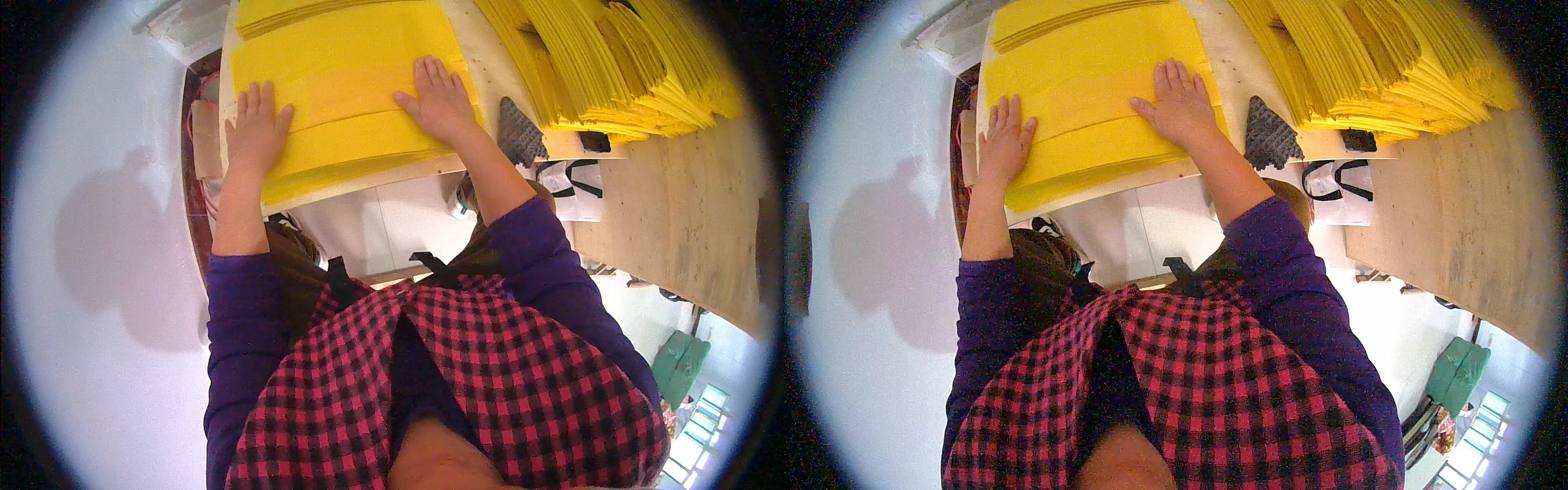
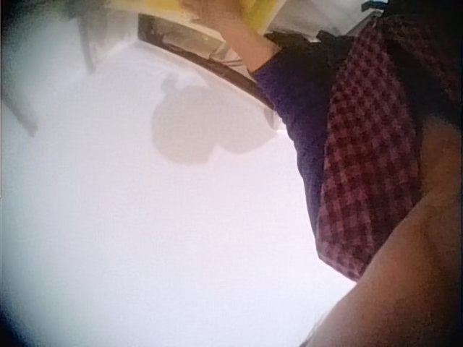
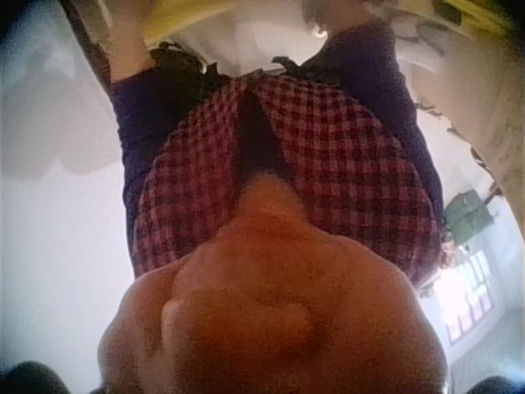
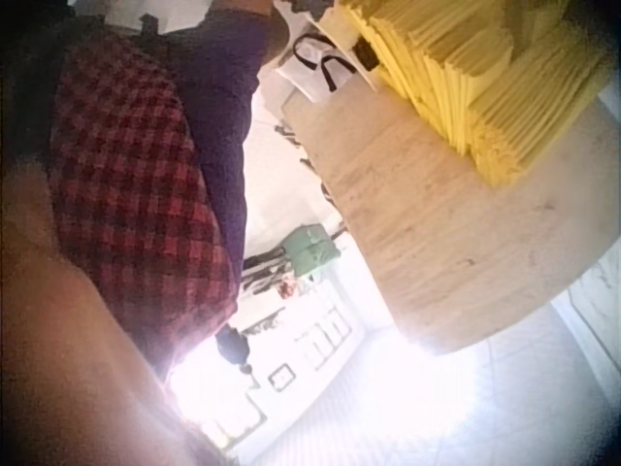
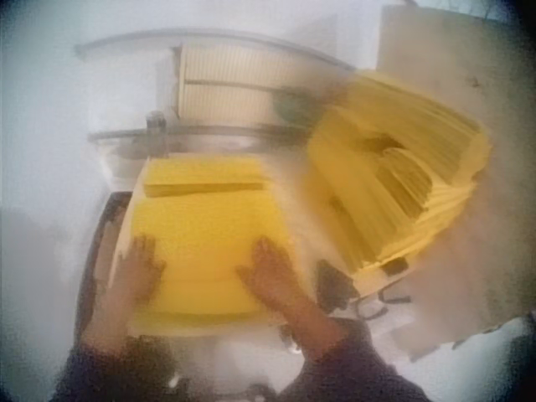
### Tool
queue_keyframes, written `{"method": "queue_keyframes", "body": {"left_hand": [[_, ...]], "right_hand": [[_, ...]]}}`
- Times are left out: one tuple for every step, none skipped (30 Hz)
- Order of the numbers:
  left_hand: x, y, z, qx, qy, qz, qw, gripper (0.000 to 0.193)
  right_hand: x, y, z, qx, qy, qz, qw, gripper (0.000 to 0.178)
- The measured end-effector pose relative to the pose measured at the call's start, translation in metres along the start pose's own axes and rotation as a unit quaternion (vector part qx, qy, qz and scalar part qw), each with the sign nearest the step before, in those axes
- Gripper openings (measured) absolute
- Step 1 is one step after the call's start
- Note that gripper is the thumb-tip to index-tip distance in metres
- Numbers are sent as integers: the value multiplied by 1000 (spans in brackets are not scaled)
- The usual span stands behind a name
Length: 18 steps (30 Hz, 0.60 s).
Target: The person folds yellow fabric pieces on a table, aligning edges and pressing folds flat. The folded pieces are stacked into a growing pile on the table.
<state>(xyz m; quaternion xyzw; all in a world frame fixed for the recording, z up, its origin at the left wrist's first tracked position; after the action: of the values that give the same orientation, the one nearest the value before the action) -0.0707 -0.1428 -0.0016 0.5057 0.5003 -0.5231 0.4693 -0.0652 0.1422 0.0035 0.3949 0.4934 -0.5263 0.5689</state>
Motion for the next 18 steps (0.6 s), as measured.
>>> {"method": "queue_keyframes", "body": {"left_hand": [[0, 1, 5, -2, -17, 5, 1000, 65], [-2, 3, 11, -13, -41, 20, 999, 65], [-4, 5, 15, -14, -53, 33, 998, 65], [-11, 6, 16, -35, -99, 4, 994, 65], [-19, 8, 13, -46, -132, -26, 990, 66], [-28, 11, 9, -60, -169, -47, 983, 66], [-37, 13, -8, -7, -108, -96, 989, 63], [-43, 16, -31, 41, -49, -135, 989, 61], [-44, 20, -55, 74, 4, -152, 986, 59], [-41, 26, -85, 134, 19, -140, 981, 59], [-36, 30, -115, 185, 33, -131, 973, 59], [-29, 30, -133, 176, 64, -95, 978, 60], [-23, 29, -141, 176, 111, -63, 976, 62], [-19, 28, -136, 145, 77, -76, 984, 63], [-14, 26, -129, 120, 52, -68, 989, 64], [-10, 25, -118, 97, 24, -66, 993, 66], [-6, 24, -103, 76, 18, -47, 996, 66], [-4, 21, -85, 55, 8, -38, 998, 67]], "right_hand": [[0, 0, 0, 4, 7, 0, 1000, 81], [0, 0, 1, 6, 7, 1, 1000, 81], [-1, 0, 1, 6, 10, -5, 1000, 82], [-1, 0, 1, 9, 6, 2, 1000, 82], [-1, 0, 1, 10, 6, 4, 1000, 82], [-2, 0, 1, 10, 5, 0, 1000, 82], [-2, 0, 1, 14, 3, 3, 1000, 82], [-3, -1, 1, 14, 2, 1, 1000, 82], [-3, 0, 1, 8, -3, -1, 1000, 82], [-3, 0, 2, 7, 0, -4, 1000, 82], [-4, -1, 2, 4, -1, -9, 1000, 83], [-3, -1, 2, 4, 1, -9, 1000, 83], [-3, -2, 2, 1, 3, -12, 1000, 83], [-2, -2, 1, 3, 9, -7, 1000, 83], [-1, -2, 1, 7, 16, -7, 1000, 83], [1, -1, 0, 5, 19, -1, 1000, 83], [1, -1, 0, 4, 23, -1, 1000, 82], [1, -1, 0, 2, 24, -9, 1000, 82]]}}
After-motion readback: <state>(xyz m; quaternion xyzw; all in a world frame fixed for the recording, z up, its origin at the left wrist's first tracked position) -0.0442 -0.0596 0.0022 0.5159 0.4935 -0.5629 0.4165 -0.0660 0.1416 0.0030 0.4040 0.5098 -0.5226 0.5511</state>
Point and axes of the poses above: each hand's wrist, its own y-axis away from the middle knuckle, its own x-axis out of the palm, z = x × y, the point moved 5 cm from there along -y, towards the middle knuckle, and after that the axes turned 6 degrees about -y, right-handed, at the moved point
